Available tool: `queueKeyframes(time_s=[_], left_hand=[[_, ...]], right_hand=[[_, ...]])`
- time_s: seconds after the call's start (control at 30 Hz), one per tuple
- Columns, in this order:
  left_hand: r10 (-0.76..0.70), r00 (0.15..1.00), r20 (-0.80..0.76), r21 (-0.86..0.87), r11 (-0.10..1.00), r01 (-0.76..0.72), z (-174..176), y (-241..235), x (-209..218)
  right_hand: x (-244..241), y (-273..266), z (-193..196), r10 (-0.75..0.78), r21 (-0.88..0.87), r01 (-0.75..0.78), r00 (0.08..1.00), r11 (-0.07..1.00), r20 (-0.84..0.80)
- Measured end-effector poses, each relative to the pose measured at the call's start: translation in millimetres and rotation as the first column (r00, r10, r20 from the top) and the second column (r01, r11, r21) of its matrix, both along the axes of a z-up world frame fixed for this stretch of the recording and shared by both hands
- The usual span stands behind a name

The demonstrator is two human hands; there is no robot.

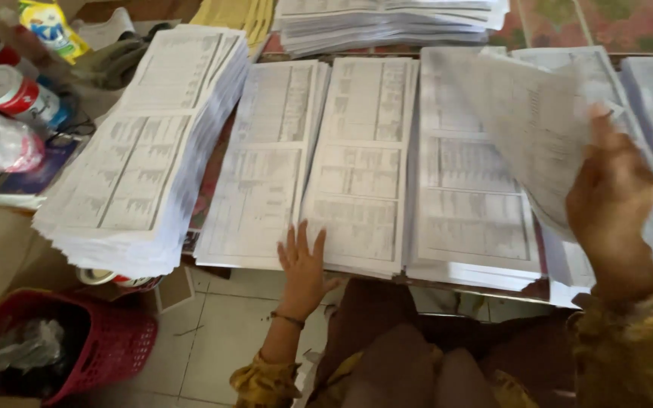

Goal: The person sits at a table and sorts through a large stack of printed papers. They pick up sheets, unfold them, and place them into separate piles on the table surface.

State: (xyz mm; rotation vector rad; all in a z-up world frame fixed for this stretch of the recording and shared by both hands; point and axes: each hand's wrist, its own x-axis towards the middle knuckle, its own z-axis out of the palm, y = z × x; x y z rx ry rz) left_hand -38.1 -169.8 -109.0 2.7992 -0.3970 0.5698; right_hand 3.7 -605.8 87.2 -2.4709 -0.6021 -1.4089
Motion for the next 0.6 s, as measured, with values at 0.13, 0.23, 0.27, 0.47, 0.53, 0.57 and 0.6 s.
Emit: queueKeyframes(time_s=[0.13, 0.23, 0.27, 0.47, 0.53, 0.57, 0.6], left_hand=[[0.02, 1.0, -0.022, 0.074, 0.997, -0.018, -8, 21, -23], [-0.06, 0.994, 0.089, -0.077, 0.995, 0.067, 0, 20, -26], [-0.118, 0.986, 0.12, -0.153, 0.979, 0.136, 6, 18, -21], [-0.089, 0.96, 0.266, -0.326, 0.929, 0.176, 48, -1, -18], [-0.073, 0.984, 0.163, -0.354, 0.927, 0.128, 38, 22, -18], [-0.065, 0.996, 0.061, -0.376, 0.923, 0.083, 33, 32, -17], [-0.067, 0.996, 0.06, -0.375, 0.923, 0.084, 34, 47, -18]], right_hand=[[29, 53, -74, 0.112, -0.113, -0.124, 0.988, 0.986, -0.108], [13, 132, -122, 0.581, 0.107, -0.576, 0.769, 0.811, -0.266], [8, 157, -138, 0.561, -0.061, -0.587, 0.796, 0.807, -0.228], [-38, 242, -153, 0.136, -0.09, -0.276, 0.699, 0.957, -0.702], [-27, 226, -121, 0.171, 0.087, -0.176, 0.553, 0.98, -0.816], [-21, 217, -105, 0.231, 0.237, -0.036, 0.394, 0.971, -0.889], [-4, 195, -104, 0.231, 0.237, -0.034, 0.394, 0.971, -0.89]])
